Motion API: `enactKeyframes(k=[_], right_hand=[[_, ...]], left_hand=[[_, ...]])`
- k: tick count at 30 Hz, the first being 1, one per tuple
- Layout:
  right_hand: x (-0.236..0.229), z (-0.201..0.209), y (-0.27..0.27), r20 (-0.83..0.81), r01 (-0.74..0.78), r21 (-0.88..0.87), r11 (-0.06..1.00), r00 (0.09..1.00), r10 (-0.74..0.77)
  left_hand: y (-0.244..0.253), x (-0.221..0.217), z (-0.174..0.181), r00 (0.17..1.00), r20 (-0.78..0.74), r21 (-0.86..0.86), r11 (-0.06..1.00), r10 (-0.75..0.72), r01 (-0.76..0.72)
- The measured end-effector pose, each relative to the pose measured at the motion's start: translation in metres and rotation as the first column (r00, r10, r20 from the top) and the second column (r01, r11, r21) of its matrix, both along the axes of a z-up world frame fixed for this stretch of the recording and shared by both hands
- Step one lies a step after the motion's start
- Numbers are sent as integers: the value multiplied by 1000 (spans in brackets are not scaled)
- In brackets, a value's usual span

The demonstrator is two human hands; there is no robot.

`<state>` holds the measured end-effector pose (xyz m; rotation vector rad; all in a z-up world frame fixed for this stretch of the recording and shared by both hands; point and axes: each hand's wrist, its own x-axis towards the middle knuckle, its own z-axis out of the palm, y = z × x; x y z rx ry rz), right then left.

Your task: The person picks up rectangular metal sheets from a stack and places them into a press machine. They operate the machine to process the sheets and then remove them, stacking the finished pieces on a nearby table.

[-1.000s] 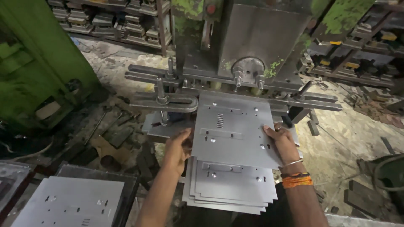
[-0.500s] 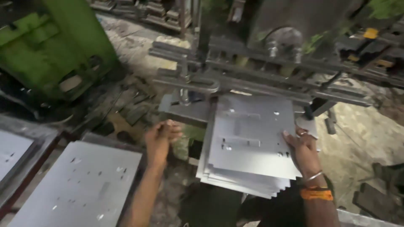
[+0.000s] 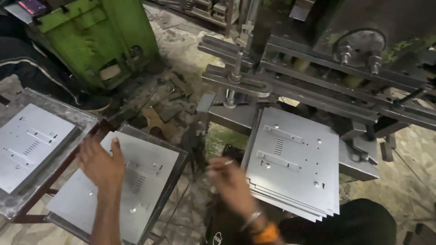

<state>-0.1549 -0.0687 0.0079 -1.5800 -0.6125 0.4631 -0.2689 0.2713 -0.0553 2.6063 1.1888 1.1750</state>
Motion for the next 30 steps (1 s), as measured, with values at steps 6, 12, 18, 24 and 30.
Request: enactKeyframes(k=[6, 12, 18, 24, 30], right_hand=[[-44, -122, 96, -526, -238, -13, 971, 828, 196], [-61, -192, 103, -753, -193, 166, 967, 608, 251], [-52, -214, 108, -672, -207, 167, 964, 692, 265], [-54, -180, 107, -574, -275, 152, 949, 757, 311], [-63, -146, 110, -641, -210, 141, 967, 725, 251]], left_hand=[[-37, -6, -42, 943, -333, -108, 993, 7, -46], [-43, -3, -49, 971, -238, -65, 997, 30, -47], [-7, 1, -34, 986, -131, -132, 984, 101, -119], [29, 18, -31, 985, -99, -250, 954, 143, -164], [28, 23, 10, 983, -128, -94, 985, 130, -143]])
